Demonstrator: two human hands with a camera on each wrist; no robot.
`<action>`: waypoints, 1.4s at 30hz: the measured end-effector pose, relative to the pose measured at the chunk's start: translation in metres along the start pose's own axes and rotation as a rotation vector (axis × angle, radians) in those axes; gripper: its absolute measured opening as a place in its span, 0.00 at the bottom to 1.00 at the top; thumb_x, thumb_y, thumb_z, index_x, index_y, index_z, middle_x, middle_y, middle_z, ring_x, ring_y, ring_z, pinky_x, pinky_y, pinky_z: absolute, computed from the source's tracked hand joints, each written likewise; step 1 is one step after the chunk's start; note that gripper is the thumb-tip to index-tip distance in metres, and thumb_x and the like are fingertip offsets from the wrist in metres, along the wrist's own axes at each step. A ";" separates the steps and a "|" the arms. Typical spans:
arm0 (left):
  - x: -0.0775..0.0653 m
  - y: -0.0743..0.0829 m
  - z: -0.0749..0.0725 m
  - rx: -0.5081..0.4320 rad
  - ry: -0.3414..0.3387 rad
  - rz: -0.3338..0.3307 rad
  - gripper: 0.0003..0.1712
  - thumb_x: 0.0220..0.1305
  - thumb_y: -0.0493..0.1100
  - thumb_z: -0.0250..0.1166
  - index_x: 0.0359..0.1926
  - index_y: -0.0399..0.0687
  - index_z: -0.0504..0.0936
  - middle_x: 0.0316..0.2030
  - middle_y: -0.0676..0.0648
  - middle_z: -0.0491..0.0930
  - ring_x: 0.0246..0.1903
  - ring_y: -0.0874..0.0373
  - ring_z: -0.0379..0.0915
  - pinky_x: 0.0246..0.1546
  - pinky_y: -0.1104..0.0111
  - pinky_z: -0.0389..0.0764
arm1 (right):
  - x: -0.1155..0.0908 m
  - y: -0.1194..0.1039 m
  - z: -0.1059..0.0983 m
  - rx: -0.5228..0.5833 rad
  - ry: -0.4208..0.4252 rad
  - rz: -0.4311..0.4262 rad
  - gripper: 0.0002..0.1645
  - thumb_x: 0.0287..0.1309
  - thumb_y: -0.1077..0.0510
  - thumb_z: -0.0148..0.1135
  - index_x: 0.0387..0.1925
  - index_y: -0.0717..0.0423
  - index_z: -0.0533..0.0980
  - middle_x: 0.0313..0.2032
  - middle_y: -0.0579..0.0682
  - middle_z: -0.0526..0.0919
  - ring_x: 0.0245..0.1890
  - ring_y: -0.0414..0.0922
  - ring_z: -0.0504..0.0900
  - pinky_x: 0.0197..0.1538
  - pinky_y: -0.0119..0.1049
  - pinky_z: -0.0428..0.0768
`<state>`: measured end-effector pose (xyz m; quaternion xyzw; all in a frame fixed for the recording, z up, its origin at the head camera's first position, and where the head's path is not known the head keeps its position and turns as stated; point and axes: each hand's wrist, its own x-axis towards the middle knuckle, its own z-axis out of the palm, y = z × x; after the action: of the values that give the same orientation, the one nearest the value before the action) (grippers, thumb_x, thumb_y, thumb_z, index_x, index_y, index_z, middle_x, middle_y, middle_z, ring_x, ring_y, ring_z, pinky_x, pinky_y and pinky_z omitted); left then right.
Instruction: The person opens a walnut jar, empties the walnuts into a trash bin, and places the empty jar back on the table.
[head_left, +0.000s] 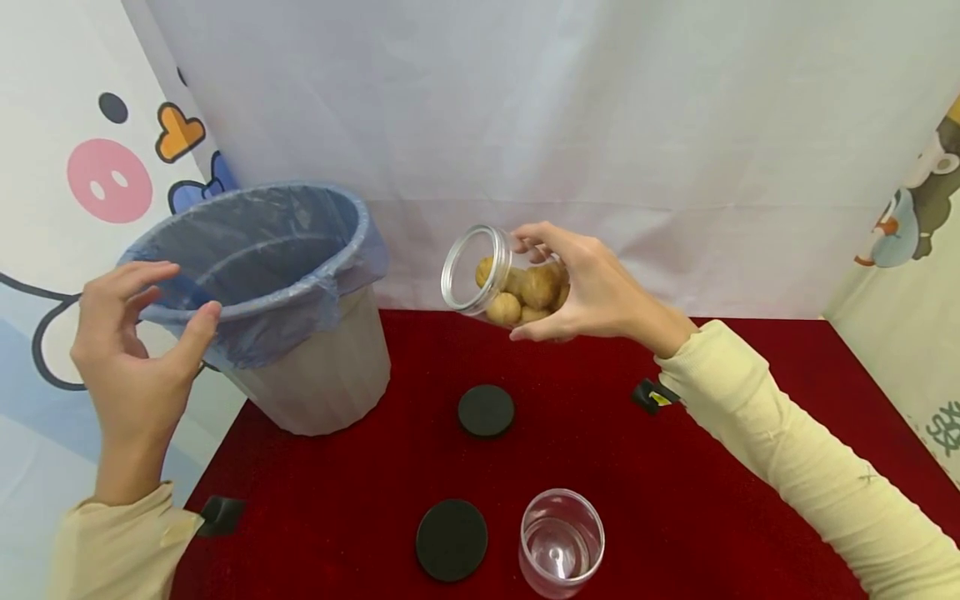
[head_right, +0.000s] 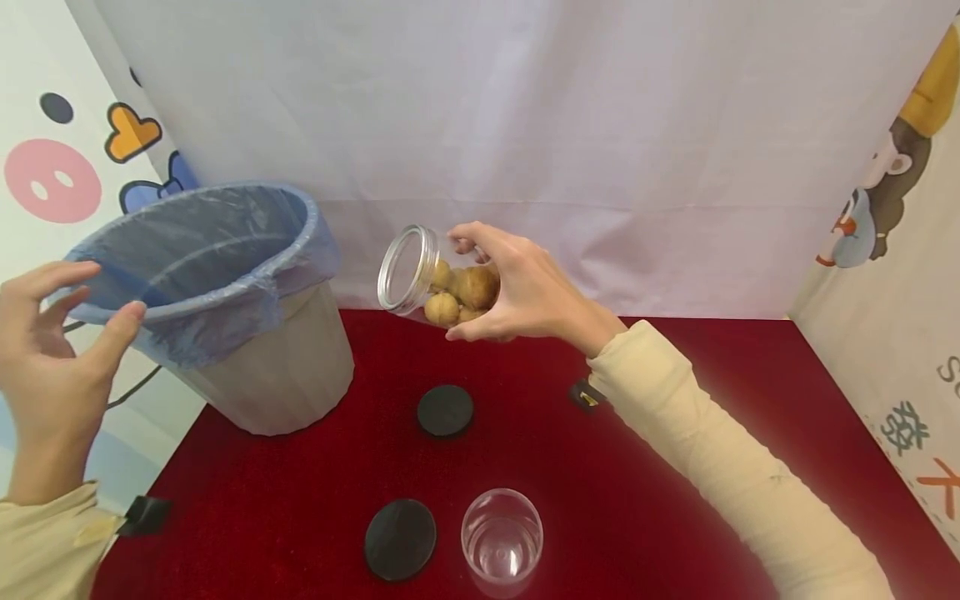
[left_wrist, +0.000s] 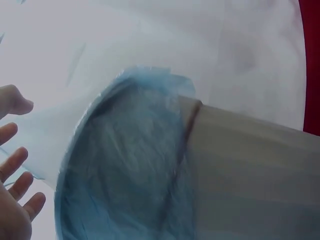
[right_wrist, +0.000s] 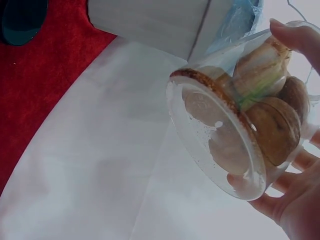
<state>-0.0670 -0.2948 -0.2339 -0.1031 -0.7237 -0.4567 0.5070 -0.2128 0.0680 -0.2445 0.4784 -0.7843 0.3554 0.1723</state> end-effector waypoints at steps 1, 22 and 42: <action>0.000 -0.001 -0.001 0.002 0.001 -0.001 0.23 0.48 0.33 0.68 0.47 0.26 0.77 0.46 0.55 0.76 0.53 0.53 0.67 0.54 0.67 0.65 | 0.001 -0.001 0.000 -0.001 -0.003 0.001 0.52 0.21 0.45 0.83 0.55 0.52 0.70 0.44 0.49 0.78 0.43 0.46 0.78 0.46 0.43 0.74; -0.006 -0.023 -0.018 0.236 -0.033 0.029 0.18 0.48 0.40 0.72 0.32 0.26 0.77 0.40 0.66 0.69 0.50 0.65 0.58 0.52 0.66 0.53 | 0.029 -0.014 0.003 -0.072 -0.070 0.009 0.53 0.23 0.40 0.81 0.55 0.50 0.69 0.46 0.45 0.78 0.45 0.42 0.77 0.47 0.43 0.73; -0.007 -0.025 -0.026 0.263 -0.092 0.041 0.17 0.48 0.39 0.72 0.32 0.27 0.78 0.41 0.67 0.67 0.50 0.68 0.57 0.54 0.66 0.54 | 0.050 -0.021 0.011 -0.089 -0.117 0.021 0.51 0.25 0.40 0.80 0.56 0.47 0.68 0.49 0.41 0.76 0.45 0.40 0.76 0.47 0.43 0.73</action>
<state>-0.0626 -0.3268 -0.2516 -0.0714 -0.7973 -0.3425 0.4918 -0.2177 0.0229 -0.2137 0.4821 -0.8130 0.2933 0.1435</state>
